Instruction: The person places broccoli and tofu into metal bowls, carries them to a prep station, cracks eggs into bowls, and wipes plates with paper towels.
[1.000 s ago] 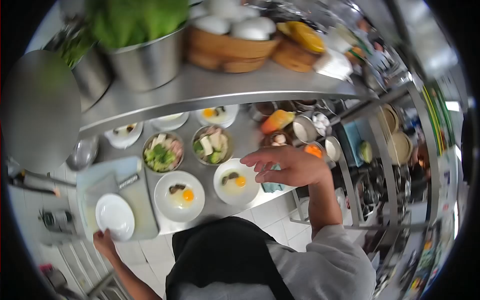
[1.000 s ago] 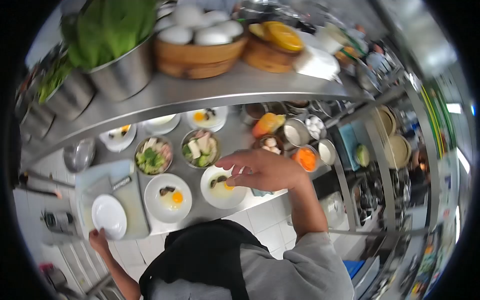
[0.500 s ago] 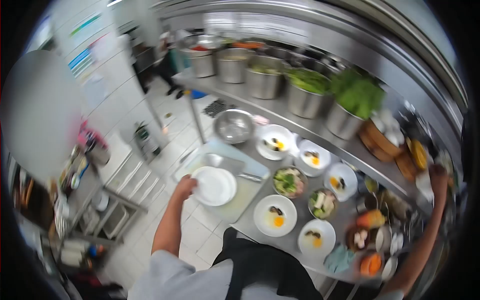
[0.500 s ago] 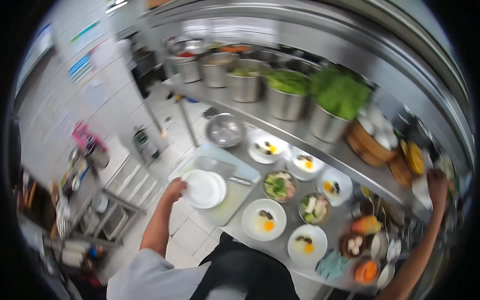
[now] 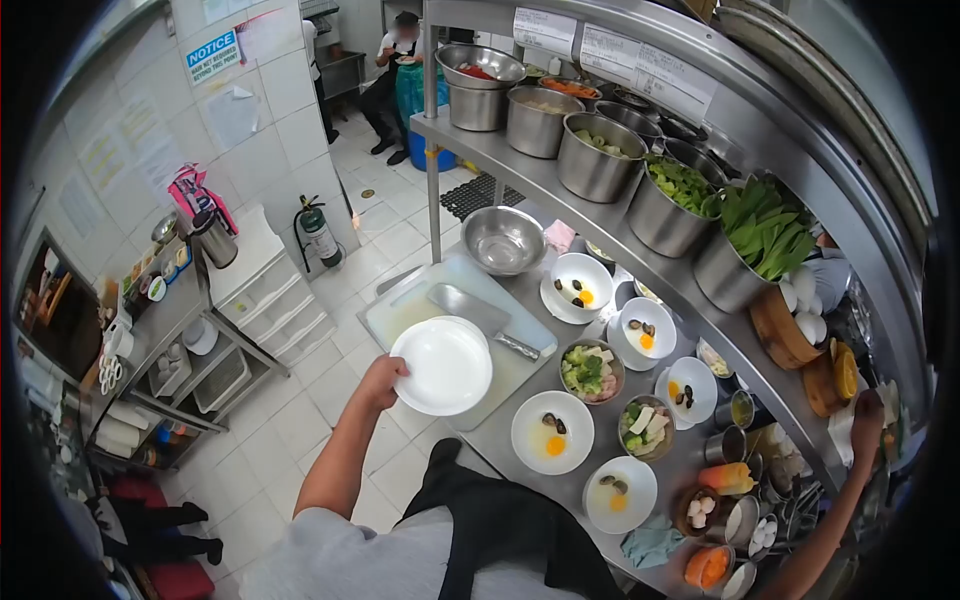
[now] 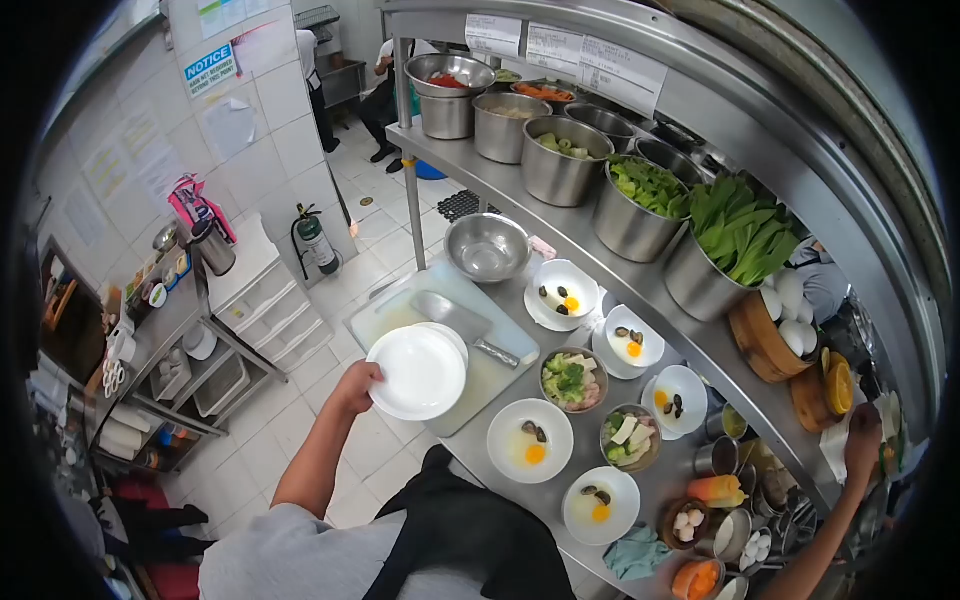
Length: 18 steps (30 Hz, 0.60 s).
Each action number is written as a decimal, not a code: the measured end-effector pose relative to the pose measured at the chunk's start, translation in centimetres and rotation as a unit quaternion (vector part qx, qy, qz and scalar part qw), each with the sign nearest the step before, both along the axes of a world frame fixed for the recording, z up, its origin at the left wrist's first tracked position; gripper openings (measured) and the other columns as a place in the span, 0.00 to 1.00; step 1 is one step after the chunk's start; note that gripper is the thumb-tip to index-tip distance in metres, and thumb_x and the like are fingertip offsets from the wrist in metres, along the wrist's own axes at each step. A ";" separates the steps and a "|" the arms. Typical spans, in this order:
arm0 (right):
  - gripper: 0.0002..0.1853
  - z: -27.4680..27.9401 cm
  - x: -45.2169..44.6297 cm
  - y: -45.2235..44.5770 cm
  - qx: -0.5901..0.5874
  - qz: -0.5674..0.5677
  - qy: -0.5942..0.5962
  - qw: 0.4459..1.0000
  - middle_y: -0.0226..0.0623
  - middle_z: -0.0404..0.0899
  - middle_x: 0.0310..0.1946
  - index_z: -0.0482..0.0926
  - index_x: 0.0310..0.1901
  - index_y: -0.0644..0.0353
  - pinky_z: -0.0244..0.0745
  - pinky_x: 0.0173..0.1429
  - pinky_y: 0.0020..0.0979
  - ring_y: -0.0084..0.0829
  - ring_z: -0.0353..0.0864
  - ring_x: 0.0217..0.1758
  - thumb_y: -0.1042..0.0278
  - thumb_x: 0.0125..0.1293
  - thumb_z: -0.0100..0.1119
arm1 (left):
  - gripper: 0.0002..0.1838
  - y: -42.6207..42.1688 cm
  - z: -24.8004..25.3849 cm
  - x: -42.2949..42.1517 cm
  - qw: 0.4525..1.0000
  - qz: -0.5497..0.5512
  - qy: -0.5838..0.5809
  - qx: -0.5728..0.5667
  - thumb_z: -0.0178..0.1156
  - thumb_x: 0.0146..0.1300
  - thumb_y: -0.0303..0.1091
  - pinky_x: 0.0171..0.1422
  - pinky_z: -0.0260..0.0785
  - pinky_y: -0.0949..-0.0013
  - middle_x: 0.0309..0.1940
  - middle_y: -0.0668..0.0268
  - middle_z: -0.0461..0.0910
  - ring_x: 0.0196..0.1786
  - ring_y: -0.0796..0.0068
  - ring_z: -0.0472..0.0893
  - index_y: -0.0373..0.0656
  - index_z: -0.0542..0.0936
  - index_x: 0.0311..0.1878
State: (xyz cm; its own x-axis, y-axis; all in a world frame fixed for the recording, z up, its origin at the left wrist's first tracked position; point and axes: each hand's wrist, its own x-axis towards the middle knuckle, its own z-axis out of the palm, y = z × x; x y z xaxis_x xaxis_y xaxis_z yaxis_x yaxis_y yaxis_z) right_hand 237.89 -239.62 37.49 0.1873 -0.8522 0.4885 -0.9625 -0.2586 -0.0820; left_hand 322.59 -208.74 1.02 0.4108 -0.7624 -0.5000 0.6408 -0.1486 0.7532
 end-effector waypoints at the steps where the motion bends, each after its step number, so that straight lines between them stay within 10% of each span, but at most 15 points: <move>1: 0.09 -0.5 -0.6 -0.3 -0.014 0.006 -0.033 0.999 0.52 0.78 0.37 0.75 0.43 0.71 0.72 0.51 0.42 0.48 0.80 0.42 0.73 0.74 0.47 | 0.25 0.0 0.3 -0.8 1.000 -0.003 0.006 0.000 0.54 0.47 0.22 0.50 0.81 0.56 0.41 0.55 0.81 0.42 0.58 0.84 0.25 0.76 0.52; 4: 0.14 -1.1 -5.9 -1.4 0.008 -0.007 -0.057 0.998 0.52 0.81 0.49 0.77 0.54 0.69 0.72 0.60 0.39 0.43 0.81 0.54 0.70 0.77 0.47 | 0.26 0.2 1.9 -3.8 1.000 -0.019 0.018 -0.007 0.55 0.52 0.25 0.56 0.81 0.56 0.45 0.53 0.82 0.46 0.56 0.85 0.25 0.75 0.56; 8: 0.28 -3.3 -11.1 -0.9 -0.080 0.003 -0.467 0.881 0.48 0.72 0.70 0.68 0.73 0.68 0.64 0.75 0.36 0.40 0.71 0.73 0.59 0.80 0.49 | 0.29 -0.7 3.9 -6.9 0.998 -0.064 0.011 -0.008 0.58 0.67 0.37 0.68 0.76 0.54 0.58 0.48 0.81 0.59 0.54 0.84 0.27 0.71 0.66; 11: 0.28 -2.2 -10.8 5.2 -0.230 -0.122 -0.190 0.947 0.47 0.72 0.70 0.69 0.73 0.66 0.65 0.76 0.38 0.38 0.71 0.74 0.57 0.79 0.51 | 0.29 -2.7 5.6 -9.3 0.996 -0.080 -0.007 -0.029 0.53 0.78 0.45 0.70 0.74 0.55 0.62 0.50 0.80 0.61 0.56 0.82 0.29 0.71 0.69; 12: 0.27 -2.3 -7.6 7.5 -0.211 -0.002 -0.501 0.840 0.46 0.72 0.70 0.70 0.72 0.66 0.64 0.77 0.41 0.41 0.72 0.72 0.58 0.79 0.51 | 0.31 -3.3 5.6 -9.8 0.996 -0.086 -0.003 -0.039 0.51 0.80 0.48 0.72 0.72 0.58 0.64 0.51 0.79 0.63 0.59 0.81 0.29 0.70 0.70; 13: 0.25 -2.6 -3.8 10.2 -0.244 0.007 -0.548 0.800 0.46 0.73 0.69 0.70 0.70 0.65 0.64 0.76 0.41 0.42 0.72 0.72 0.59 0.78 0.51 | 0.33 -4.0 5.5 -10.4 0.994 -0.097 0.005 -0.045 0.49 0.81 0.52 0.73 0.70 0.61 0.65 0.53 0.78 0.65 0.61 0.80 0.28 0.69 0.72; 18: 0.15 -8.1 22.8 21.9 -0.242 0.086 -0.419 0.871 0.47 0.76 0.63 0.75 0.58 0.62 0.66 0.73 0.43 0.43 0.73 0.68 0.68 0.74 0.51 | 0.35 -6.6 10.0 -14.4 0.987 -0.143 -0.025 -0.064 0.46 0.82 0.53 0.73 0.69 0.62 0.66 0.51 0.77 0.67 0.62 0.78 0.25 0.67 0.72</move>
